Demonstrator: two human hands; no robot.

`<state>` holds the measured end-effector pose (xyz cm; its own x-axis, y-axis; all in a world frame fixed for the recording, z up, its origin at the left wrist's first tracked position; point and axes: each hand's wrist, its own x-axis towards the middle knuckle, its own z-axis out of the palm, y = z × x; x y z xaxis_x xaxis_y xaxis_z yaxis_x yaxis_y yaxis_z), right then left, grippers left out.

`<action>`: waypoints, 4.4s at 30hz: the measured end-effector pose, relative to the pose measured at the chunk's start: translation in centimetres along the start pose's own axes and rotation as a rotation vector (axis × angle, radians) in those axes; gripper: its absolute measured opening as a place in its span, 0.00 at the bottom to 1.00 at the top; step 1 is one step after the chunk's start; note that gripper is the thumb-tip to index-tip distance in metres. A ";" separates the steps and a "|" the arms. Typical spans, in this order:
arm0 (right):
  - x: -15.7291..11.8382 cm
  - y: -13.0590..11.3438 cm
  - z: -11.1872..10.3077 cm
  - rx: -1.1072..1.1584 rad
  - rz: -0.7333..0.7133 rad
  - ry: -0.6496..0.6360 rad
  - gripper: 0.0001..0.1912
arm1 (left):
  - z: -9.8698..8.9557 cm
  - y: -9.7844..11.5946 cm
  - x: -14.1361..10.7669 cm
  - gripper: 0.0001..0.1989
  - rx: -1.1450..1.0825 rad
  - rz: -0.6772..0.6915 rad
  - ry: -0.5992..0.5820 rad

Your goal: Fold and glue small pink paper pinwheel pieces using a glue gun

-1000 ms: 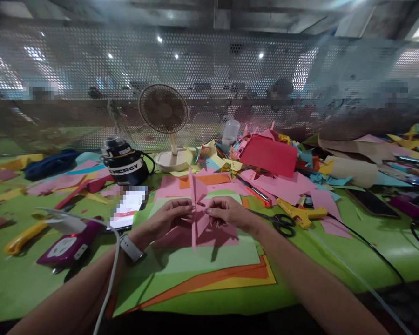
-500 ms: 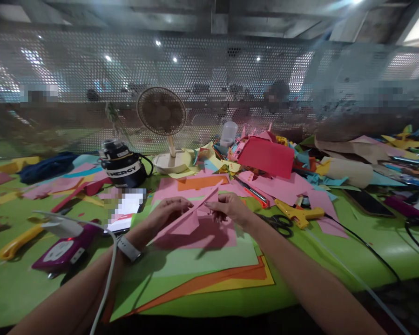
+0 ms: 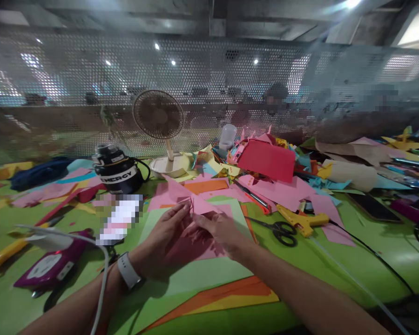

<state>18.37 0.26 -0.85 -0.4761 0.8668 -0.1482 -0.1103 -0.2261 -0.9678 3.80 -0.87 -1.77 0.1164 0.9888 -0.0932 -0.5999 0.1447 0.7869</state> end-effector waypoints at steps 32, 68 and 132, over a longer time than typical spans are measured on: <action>0.7 -0.5 -3.8 -0.722 -0.872 -0.297 0.13 | -0.1 0.4 -0.9 0.13 0.013 -0.089 -0.076; 0.7 -0.7 -1.9 -0.343 -0.321 0.199 0.17 | 0.3 -0.8 -0.9 0.14 -0.115 -0.008 0.035; 0.9 0.1 -1.3 -0.474 -0.415 0.120 0.11 | 0.1 -0.4 -0.7 0.14 0.051 0.071 0.209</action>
<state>19.06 1.54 -1.36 -0.3728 0.8898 0.2630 0.1460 0.3362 -0.9304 4.06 -1.59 -1.98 -0.0945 0.9831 -0.1565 -0.5596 0.0775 0.8251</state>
